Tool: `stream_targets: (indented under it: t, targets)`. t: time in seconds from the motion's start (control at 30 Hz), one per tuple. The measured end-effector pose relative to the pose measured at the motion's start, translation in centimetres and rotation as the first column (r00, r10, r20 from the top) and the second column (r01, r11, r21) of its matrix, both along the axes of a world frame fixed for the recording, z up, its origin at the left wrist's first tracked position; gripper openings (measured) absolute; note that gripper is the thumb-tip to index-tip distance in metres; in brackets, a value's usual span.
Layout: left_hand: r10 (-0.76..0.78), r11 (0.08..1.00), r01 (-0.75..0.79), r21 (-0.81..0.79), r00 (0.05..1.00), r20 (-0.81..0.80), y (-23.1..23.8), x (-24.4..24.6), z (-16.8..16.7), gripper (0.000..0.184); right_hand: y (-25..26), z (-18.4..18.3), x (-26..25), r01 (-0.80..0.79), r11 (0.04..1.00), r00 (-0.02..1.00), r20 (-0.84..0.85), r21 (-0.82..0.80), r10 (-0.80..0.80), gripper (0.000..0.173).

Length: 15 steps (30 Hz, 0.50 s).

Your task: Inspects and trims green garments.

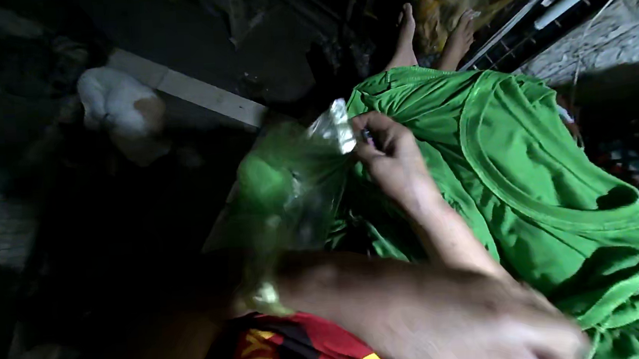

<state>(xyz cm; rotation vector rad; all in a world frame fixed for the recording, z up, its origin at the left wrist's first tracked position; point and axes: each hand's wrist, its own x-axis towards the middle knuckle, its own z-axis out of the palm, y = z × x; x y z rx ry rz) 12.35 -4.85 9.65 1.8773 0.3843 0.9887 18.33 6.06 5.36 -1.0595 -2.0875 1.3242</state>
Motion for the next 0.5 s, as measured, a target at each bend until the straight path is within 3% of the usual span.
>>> stream_targets:
  t: [0.07,0.1,0.13,0.2,0.3,0.4,0.43,0.5]
  targets:
    - [0.284,0.956,-0.292,-0.025,0.945,-0.163,1.1,-4.0,-1.7,0.015,0.4,0.6,1.9,0.084,0.996,0.995,-0.053,-0.006,-0.084,0.014]
    - [0.427,0.894,-0.447,-0.015,0.864,-0.266,1.8,-5.8,-2.9,0.014,0.6,0.6,2.8,0.106,0.994,0.99,-0.09,-0.009,-0.106,0.014]
    - [0.525,0.813,-0.582,-0.02,0.747,-0.408,2.3,-7.3,-3.7,0.015,0.6,0.5,3.3,0.131,0.991,0.983,-0.127,-0.009,-0.131,0.014]
    - [0.56,0.659,-0.751,-0.019,0.508,-0.655,3.6,-9.5,-5.6,0.023,0.4,0.5,3.9,0.164,0.986,0.969,-0.185,0.001,-0.161,0.015]
    - [0.529,0.495,-0.868,0.033,0.271,-0.804,4.3,-12.4,-9.8,0.037,-0.2,1.4,4.3,0.051,0.997,0.977,-0.211,0.052,-0.039,0.017]
    - [0.598,0.461,-0.863,0.206,0.13,-0.791,1.9,-14.8,-10.6,0.043,0.4,4.3,7.4,-0.125,0.983,0.98,-0.138,0.133,0.143,0.038]
    - [0.576,0.424,-0.894,0.147,0.141,-0.805,1.5,-14.9,-9.5,0.044,0.7,5.4,9.3,-0.082,0.978,0.985,-0.133,0.19,0.108,0.04]
    - [0.623,0.371,-0.923,0.105,0.163,-0.765,1.3,-15.5,-8.5,0.044,0.6,7.1,13.9,0.146,0.942,0.983,-0.149,0.301,-0.105,0.027]
